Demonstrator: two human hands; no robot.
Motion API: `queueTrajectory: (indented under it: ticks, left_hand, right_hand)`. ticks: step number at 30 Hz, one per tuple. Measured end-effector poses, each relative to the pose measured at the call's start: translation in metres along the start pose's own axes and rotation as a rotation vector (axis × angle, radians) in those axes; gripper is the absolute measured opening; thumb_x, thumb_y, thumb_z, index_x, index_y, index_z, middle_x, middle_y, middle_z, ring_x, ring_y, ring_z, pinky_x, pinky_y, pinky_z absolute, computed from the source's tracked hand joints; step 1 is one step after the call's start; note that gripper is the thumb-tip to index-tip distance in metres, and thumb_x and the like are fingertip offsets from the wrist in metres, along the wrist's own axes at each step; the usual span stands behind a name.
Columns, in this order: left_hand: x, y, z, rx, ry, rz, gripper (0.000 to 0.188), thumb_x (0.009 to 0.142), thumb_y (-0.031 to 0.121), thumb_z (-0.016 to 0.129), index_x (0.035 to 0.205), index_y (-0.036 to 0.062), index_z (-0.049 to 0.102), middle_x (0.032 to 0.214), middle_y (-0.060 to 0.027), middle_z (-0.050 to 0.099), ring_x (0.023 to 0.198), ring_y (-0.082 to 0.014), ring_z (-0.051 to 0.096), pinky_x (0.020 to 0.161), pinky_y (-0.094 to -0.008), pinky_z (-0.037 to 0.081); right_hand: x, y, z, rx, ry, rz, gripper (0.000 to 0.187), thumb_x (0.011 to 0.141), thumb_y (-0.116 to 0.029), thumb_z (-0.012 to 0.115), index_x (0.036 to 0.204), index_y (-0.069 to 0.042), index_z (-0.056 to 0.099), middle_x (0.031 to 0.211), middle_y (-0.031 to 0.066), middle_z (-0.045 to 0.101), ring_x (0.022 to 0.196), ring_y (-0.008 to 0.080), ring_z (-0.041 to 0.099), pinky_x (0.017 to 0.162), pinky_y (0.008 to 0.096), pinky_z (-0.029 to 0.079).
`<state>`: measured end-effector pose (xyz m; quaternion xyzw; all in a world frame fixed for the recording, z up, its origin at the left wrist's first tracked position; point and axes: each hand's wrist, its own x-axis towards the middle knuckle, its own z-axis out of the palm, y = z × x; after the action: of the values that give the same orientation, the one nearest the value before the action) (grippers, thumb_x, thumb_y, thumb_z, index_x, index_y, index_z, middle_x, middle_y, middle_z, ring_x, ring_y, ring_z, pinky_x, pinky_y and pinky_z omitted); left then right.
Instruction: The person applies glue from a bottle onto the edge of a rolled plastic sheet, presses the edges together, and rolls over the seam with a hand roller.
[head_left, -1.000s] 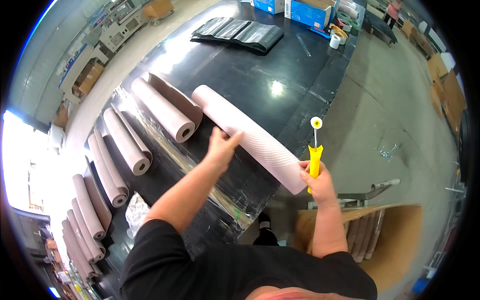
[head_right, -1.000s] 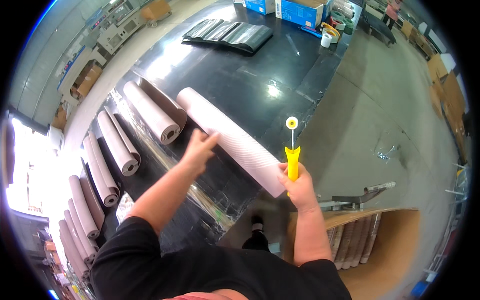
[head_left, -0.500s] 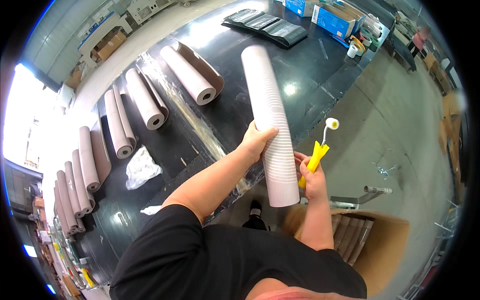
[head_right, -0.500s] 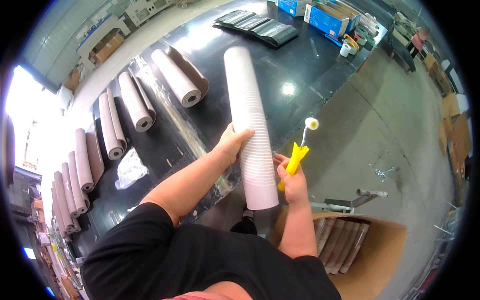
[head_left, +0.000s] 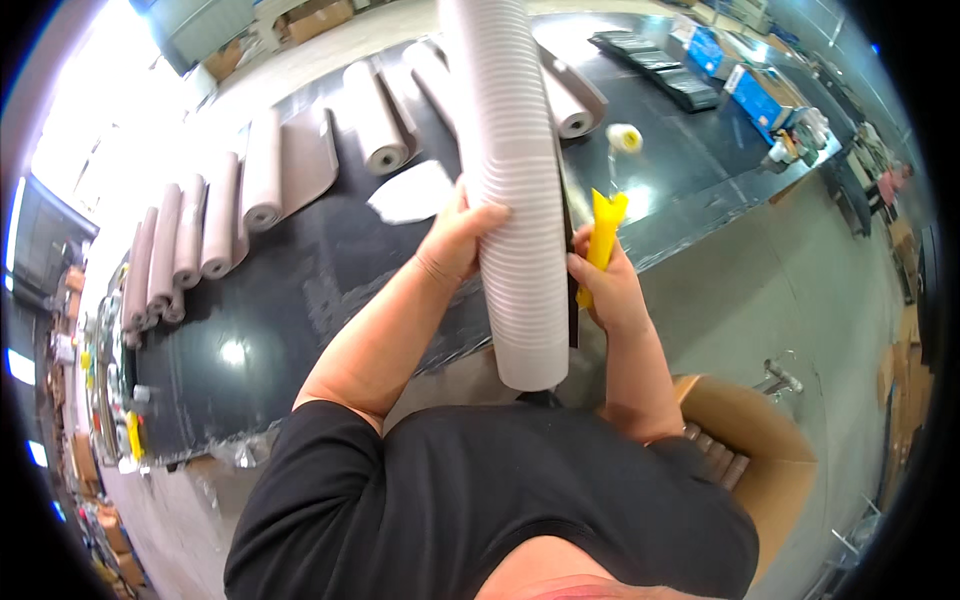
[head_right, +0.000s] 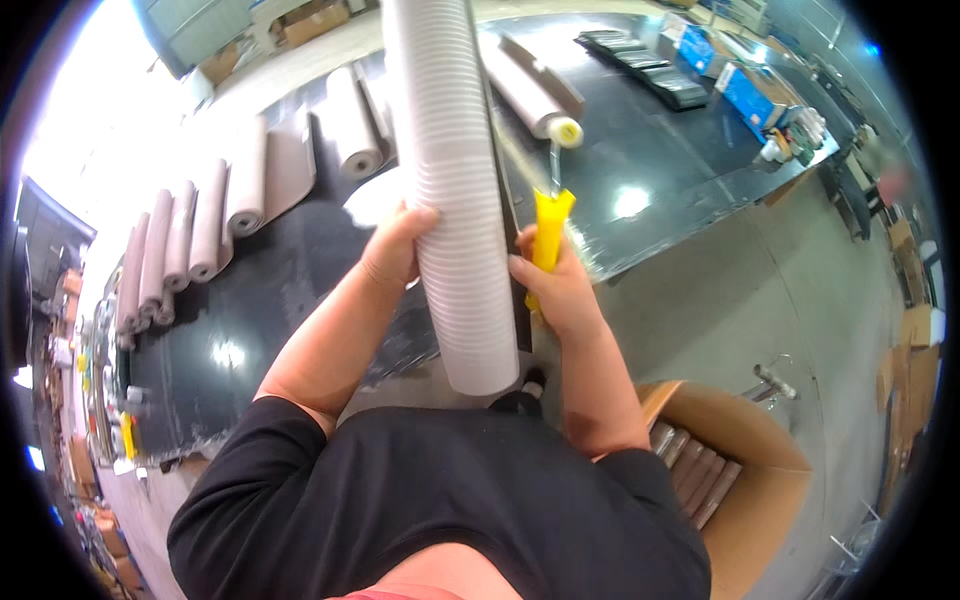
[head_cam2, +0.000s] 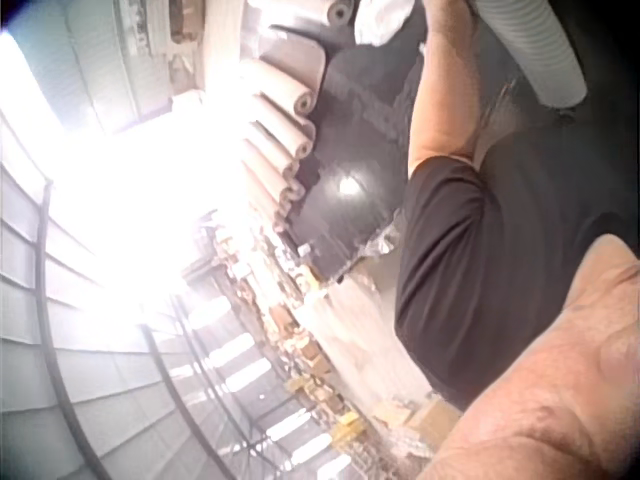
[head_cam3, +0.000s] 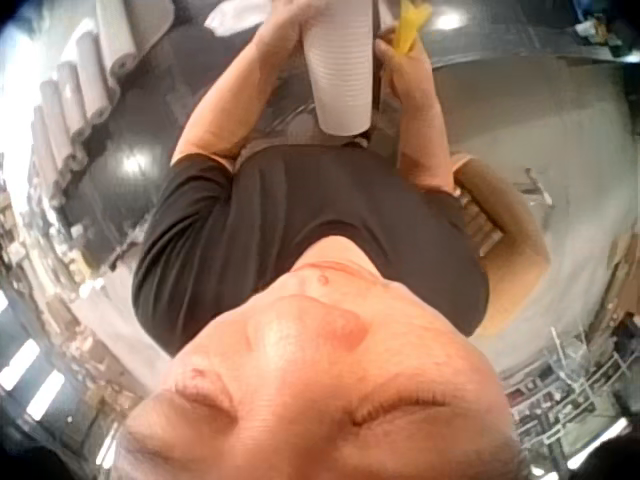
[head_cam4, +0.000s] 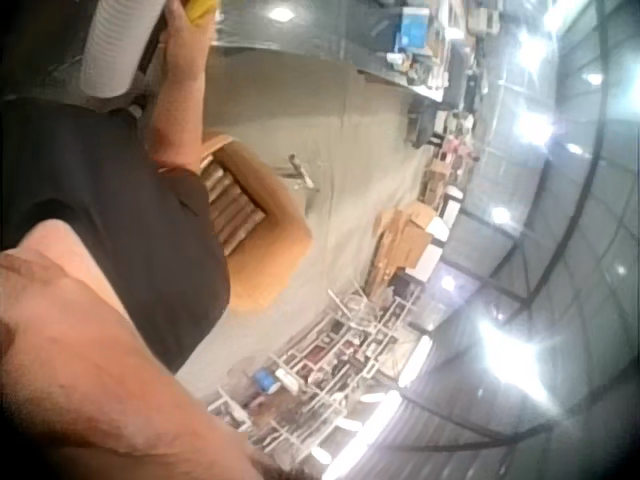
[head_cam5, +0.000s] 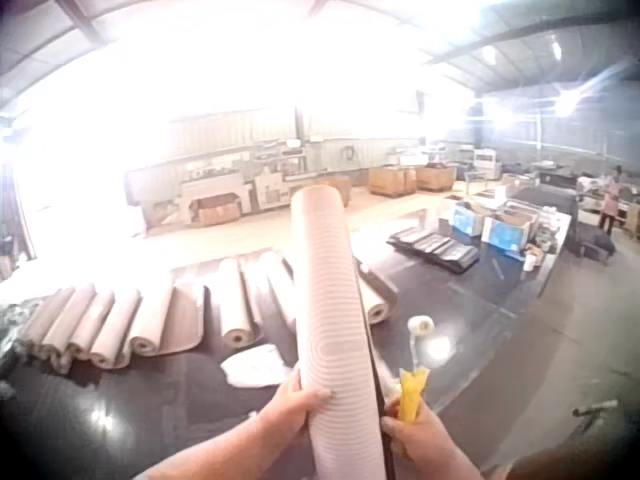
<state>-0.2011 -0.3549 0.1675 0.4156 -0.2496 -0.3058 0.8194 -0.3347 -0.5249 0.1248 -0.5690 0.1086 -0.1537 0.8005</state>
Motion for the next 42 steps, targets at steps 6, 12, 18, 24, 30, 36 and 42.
queueTrajectory:
  ticks: [6, 12, 18, 24, 30, 36, 42]
  left_hand:
    - [-0.159, 0.035, -0.140, -0.165, 0.385, 0.007, 0.067, 0.083, 0.042, 0.068, 0.130, -0.0025, 0.050, 0.119, -0.0192, 0.063, 0.107, -0.0316, 0.063, 0.093, -0.0438, 0.053]
    - [-0.248, 0.035, -0.262, 0.008, 0.808, -0.047, 0.070, 0.081, 0.031, 0.072, 0.134, -0.0066, 0.046, 0.125, -0.0191, 0.060, 0.114, -0.0319, 0.059, 0.100, -0.0418, 0.048]
    - [-0.261, 0.034, -0.226, 1.758, 0.496, -0.004, 0.056, 0.077, 0.033, 0.071, 0.124, 0.0062, 0.059, 0.139, -0.0176, 0.051, 0.138, -0.0325, 0.037, 0.114, -0.0487, 0.026]
    - [-0.272, 0.057, -0.201, 2.093, 0.137, -0.619, 0.044, 0.081, 0.032, 0.061, 0.121, 0.0149, 0.065, 0.133, -0.0019, 0.057, 0.138, -0.0208, 0.037, 0.116, -0.0489, 0.022]
    - [-0.228, 0.049, -0.231, 2.016, 0.133, -0.501, 0.067, 0.078, 0.017, 0.067, 0.140, 0.0066, 0.043, 0.155, -0.0104, 0.032, 0.121, -0.0304, 0.053, 0.102, -0.0423, 0.044]
    - [-0.188, 0.029, -0.256, 1.937, 0.010, -0.653, 0.061, 0.079, 0.010, 0.062, 0.138, 0.0074, 0.047, 0.154, -0.0076, 0.035, 0.118, -0.0328, 0.056, 0.101, -0.0439, 0.046]
    - [-0.151, 0.029, -0.251, 1.856, 0.065, -0.471, 0.046, 0.078, 0.009, 0.064, 0.123, 0.0069, 0.058, 0.127, -0.0130, 0.054, 0.122, -0.0313, 0.051, 0.103, -0.0410, 0.043]
  right_hand:
    - [-0.024, 0.089, 0.166, -0.454, -0.096, -0.157, 0.033, 0.079, -0.010, 0.072, 0.108, -0.002, 0.057, 0.091, 0.0120, 0.066, 0.084, 0.0238, 0.063, 0.077, 0.0338, 0.049]
    - [-0.047, 0.183, 0.271, -0.875, -0.139, -0.182, 0.027, 0.083, -0.019, 0.060, 0.107, -0.008, 0.055, 0.096, 0.0227, 0.067, 0.093, 0.0428, 0.063, 0.082, 0.0497, 0.049]
    - [-0.049, 0.232, 0.267, -0.887, -0.097, -0.124, 0.030, 0.082, -0.021, 0.060, 0.109, -0.009, 0.054, 0.100, 0.0204, 0.067, 0.095, 0.0417, 0.063, 0.083, 0.0491, 0.049]
    - [-0.047, 0.237, 0.240, -0.900, -0.097, -0.084, 0.029, 0.083, -0.019, 0.063, 0.107, -0.008, 0.054, 0.096, 0.0196, 0.066, 0.093, 0.0418, 0.063, 0.081, 0.0477, 0.049]
    - [-0.054, 0.213, 0.209, -0.735, -0.100, -0.234, 0.024, 0.084, -0.018, 0.070, 0.100, -0.005, 0.057, 0.088, 0.0132, 0.065, 0.083, 0.0298, 0.064, 0.075, 0.0384, 0.050]
    - [-0.045, 0.182, 0.100, -0.829, 0.334, -0.303, 0.040, 0.086, -0.017, 0.072, 0.117, 0.000, 0.053, 0.103, 0.0165, 0.061, 0.092, 0.0319, 0.061, 0.084, 0.0390, 0.048]
    - [-0.009, 0.202, 0.053, -1.029, 0.310, -0.150, 0.068, 0.087, -0.011, 0.061, 0.144, 0.008, 0.029, 0.132, 0.0315, 0.048, 0.122, 0.0436, 0.049, 0.107, 0.0442, 0.038]
